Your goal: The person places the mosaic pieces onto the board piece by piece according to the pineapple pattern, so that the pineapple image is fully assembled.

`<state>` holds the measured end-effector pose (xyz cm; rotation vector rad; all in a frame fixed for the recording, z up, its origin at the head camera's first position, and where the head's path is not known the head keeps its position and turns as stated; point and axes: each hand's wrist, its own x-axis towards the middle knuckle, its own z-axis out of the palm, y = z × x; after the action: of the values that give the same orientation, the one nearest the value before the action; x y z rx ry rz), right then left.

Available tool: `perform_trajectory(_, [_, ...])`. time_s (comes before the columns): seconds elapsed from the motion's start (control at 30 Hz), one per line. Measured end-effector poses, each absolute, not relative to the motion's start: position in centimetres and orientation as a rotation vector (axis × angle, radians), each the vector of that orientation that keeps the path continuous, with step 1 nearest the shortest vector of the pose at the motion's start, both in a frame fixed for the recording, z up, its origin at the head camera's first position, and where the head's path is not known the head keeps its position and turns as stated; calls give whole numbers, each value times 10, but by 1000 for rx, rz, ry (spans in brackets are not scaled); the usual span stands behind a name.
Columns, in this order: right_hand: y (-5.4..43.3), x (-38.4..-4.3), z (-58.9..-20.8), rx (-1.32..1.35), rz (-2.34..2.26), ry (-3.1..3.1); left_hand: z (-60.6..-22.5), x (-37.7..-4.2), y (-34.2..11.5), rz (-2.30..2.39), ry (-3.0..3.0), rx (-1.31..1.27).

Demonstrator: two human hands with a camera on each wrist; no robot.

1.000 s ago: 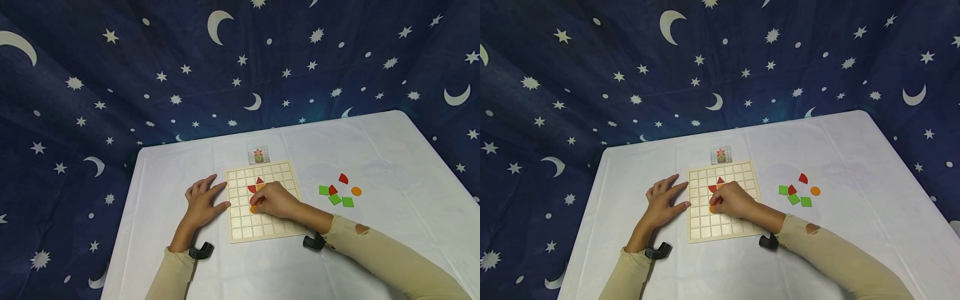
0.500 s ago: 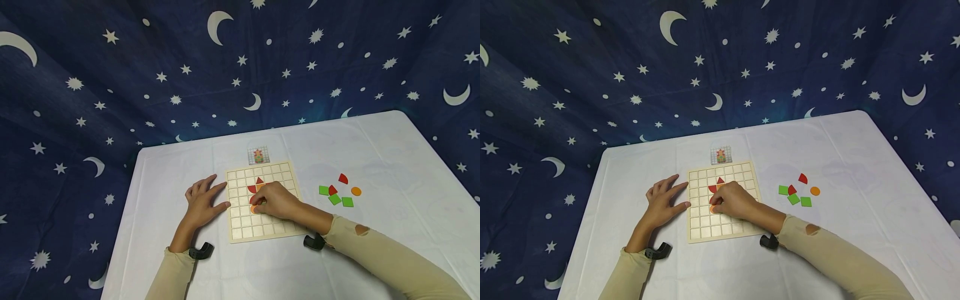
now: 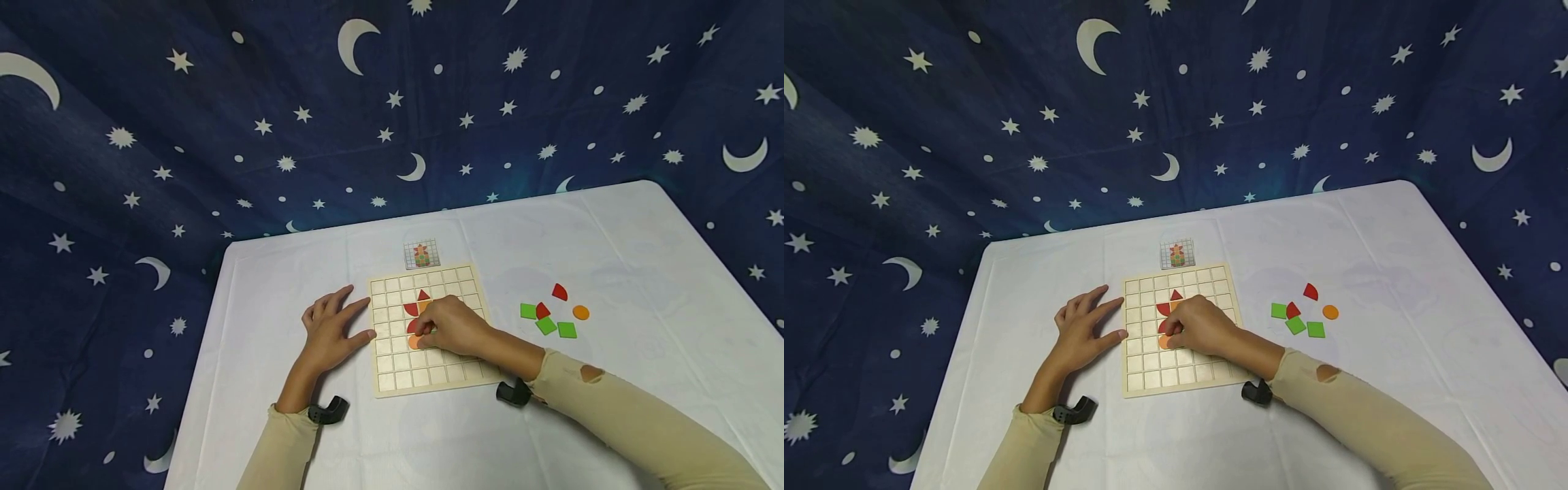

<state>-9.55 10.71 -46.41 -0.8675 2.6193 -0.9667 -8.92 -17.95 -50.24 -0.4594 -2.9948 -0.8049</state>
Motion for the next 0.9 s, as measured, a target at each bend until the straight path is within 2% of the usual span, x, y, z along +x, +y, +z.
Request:
perform_trajectory(0.33, [144, -103, -451, -820, -1038, 2622, -503, -90, -179, -787, -3002, -449])
perform_trajectory(0.57, [212, -114, -436, -875, -1069, 2543, -503, -90, -179, -789, -3000, -456])
perform_trajectory(0.9, [313, -119, -423, -726, -1039, 2543, -502, -89, -179, -798, -2998, -460])
